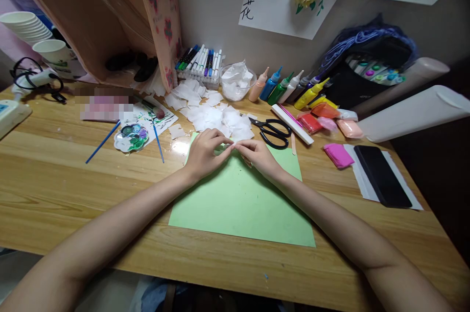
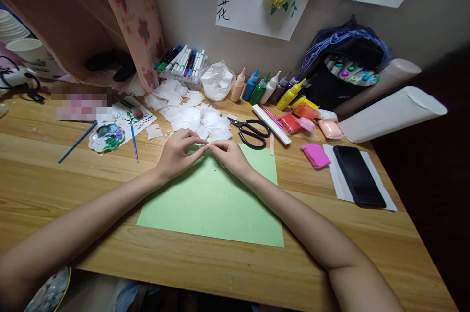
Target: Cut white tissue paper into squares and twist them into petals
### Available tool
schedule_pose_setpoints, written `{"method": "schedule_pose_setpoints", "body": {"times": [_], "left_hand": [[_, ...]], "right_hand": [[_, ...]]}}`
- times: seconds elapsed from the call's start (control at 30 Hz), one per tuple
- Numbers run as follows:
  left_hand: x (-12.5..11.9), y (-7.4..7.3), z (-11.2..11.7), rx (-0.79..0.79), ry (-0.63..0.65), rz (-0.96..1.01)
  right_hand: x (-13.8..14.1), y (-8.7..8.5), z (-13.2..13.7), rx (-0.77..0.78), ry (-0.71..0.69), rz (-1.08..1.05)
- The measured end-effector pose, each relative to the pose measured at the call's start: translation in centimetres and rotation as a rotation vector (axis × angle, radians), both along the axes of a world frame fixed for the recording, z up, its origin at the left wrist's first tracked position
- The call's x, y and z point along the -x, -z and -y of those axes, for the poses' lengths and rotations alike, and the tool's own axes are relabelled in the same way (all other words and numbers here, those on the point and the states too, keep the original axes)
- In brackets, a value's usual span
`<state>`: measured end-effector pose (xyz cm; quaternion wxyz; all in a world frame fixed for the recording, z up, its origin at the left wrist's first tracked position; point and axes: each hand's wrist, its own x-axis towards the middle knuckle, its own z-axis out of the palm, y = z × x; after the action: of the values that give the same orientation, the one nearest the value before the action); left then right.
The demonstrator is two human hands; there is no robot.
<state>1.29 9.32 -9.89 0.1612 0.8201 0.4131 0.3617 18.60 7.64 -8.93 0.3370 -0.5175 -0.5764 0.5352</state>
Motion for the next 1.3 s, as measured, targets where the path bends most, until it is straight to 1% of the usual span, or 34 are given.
{"method": "schedule_pose_setpoints", "body": {"times": [0.2, 0.33, 0.43, 0.5, 0.7, 0.8, 1.0, 1.1, 1.17, 1.3], "left_hand": [[0.1, 0.2, 0.0, -0.007, 0.023, 0.011], [0.1, 0.1, -0.2, 0.06, -0.001, 0.084], [0.1, -0.1, -0.4, 0.125, -0.026, 0.156], [0.2, -0.1, -0.6, 0.159, -0.041, 0.181], [0.2, -0.1, -0.8, 0.209, -0.037, 0.19], [0.2, -0.1, -0.7, 0.215, -0.021, 0.187], [0.2, -0.1, -0.8, 0.217, -0.011, 0.177], [0.1, 0.1, -0.8, 0.237, 0.023, 0.154], [0.0, 0.2, -0.8, 0.258, 0.04, 0.147], [-0.1, 0.3, -0.8, 0.293, 0.021, 0.145]], "right_hand": [[0.0, 0.3, -0.1, 0.03, 0.016, -0.114], [0.0, 0.6, -0.3, 0.061, 0.066, -0.19], [0.0, 0.8, -0.5, 0.048, 0.141, -0.232], [-0.1, 0.9, -0.6, 0.034, 0.155, -0.243], [-0.1, 1.0, -0.6, -0.009, 0.124, -0.187], [0.0, 0.9, -0.5, -0.031, 0.114, -0.158], [-0.1, 0.7, -0.4, -0.055, 0.048, -0.11], [0.0, 0.9, -0.3, -0.092, 0.025, -0.074], [0.1, 1.1, -0.1, -0.123, 0.037, -0.061], [0.3, 1.3, 0.2, -0.166, 0.092, -0.042]]}}
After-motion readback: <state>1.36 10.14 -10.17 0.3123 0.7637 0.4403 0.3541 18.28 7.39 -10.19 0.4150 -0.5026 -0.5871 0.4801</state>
